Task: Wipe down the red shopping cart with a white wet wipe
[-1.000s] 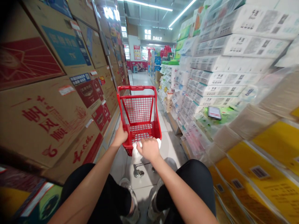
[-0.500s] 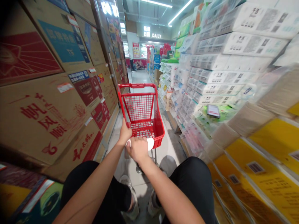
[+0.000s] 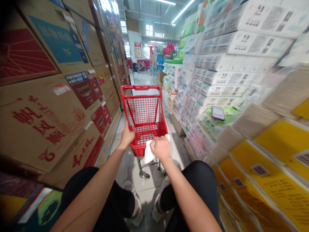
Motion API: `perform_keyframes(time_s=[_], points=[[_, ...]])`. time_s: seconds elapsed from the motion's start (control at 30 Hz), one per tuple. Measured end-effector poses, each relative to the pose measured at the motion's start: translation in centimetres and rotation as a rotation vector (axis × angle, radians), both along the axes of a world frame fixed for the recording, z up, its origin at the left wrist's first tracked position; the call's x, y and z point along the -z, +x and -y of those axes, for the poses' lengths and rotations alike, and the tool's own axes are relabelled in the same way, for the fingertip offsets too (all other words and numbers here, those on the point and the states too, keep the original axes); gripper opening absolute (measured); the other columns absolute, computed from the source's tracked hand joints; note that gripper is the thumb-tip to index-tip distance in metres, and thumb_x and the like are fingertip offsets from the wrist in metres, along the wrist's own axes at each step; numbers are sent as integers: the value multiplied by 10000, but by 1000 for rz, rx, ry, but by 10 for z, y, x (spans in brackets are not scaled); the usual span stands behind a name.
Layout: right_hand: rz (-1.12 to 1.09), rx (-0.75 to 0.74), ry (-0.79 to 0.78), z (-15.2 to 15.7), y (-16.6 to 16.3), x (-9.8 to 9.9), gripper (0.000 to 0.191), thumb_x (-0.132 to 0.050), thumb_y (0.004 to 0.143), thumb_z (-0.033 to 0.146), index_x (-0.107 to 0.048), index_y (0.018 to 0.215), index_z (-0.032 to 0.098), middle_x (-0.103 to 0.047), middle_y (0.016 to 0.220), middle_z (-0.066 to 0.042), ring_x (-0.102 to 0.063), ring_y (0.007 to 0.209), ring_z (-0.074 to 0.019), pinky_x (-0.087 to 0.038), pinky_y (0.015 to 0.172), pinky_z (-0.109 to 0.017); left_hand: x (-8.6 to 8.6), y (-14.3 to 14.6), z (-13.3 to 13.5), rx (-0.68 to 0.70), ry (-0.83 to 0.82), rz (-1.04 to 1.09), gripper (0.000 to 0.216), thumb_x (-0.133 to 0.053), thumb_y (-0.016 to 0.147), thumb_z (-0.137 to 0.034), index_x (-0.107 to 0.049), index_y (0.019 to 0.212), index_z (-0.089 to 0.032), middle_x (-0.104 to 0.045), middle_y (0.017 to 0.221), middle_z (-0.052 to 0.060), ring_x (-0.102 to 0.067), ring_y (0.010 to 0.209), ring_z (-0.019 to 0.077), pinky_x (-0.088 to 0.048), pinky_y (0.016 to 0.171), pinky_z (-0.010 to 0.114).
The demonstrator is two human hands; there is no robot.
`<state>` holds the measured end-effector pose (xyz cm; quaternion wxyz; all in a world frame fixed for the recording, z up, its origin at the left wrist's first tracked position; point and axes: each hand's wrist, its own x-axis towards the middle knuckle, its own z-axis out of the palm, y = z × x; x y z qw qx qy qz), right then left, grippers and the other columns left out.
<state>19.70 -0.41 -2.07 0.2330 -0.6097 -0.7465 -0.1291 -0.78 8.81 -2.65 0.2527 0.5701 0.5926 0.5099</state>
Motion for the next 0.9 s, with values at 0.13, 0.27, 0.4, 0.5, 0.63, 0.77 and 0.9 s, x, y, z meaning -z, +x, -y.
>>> perform_keyframes(time_s=[0.13,0.27,0.4,0.5,0.63,0.77,0.9], points=[[-59,-38,15,11,-35,3,199,-503,933,291,-589,774,209,-678,785,-41,-546,803,-207,-279,791,-360,-1,5,3,-26,4,44,856,-669,775,-151,-302,1546,-213,-651,1326,124,-618,1219,296,-459,1101,461],[-40,-149,12,20,-63,5,215,-480,968,357,-603,867,212,-683,854,-51,-540,856,-222,-282,786,-360,-2,3,5,-29,46,81,805,-643,779,-136,-345,1524,-201,-653,1323,115,-609,1236,274,-447,1123,440],[7,-199,16,17,-43,6,251,-467,980,384,-607,872,206,-678,870,-55,-528,867,-221,-285,789,-356,-4,-3,1,37,66,127,795,-654,755,-111,-388,1500,-188,-666,1294,111,-611,1233,266,-438,1137,435],[18,-128,25,11,-14,6,250,-475,969,361,-599,824,199,-666,833,-57,-517,844,-216,-288,796,-355,-2,-4,-4,63,77,153,793,-674,746,-114,-405,1488,-191,-670,1282,113,-615,1225,271,-444,1131,445],[-18,-28,34,6,-2,6,218,-495,943,305,-596,784,196,-666,803,-60,-517,840,-215,-285,824,-363,3,1,-9,25,103,150,768,-658,754,-113,-416,1479,-183,-659,1306,123,-615,1222,268,-454,1119,431],[-80,-30,12,12,-31,5,252,-478,970,341,-616,814,200,-693,839,-61,-542,862,-219,-278,827,-371,6,7,-8,-3,114,138,720,-618,763,-103,-444,1455,-200,-677,1280,97,-629,1201,247,-467,1102,399],[-67,-77,-16,19,-60,4,332,-424,1006,420,-628,862,201,-704,885,-77,-554,876,-228,-277,806,-362,5,7,-6,36,163,188,673,-588,773,-106,-471,1427,-207,-681,1270,74,-622,1206,218,-472,1101,380]])
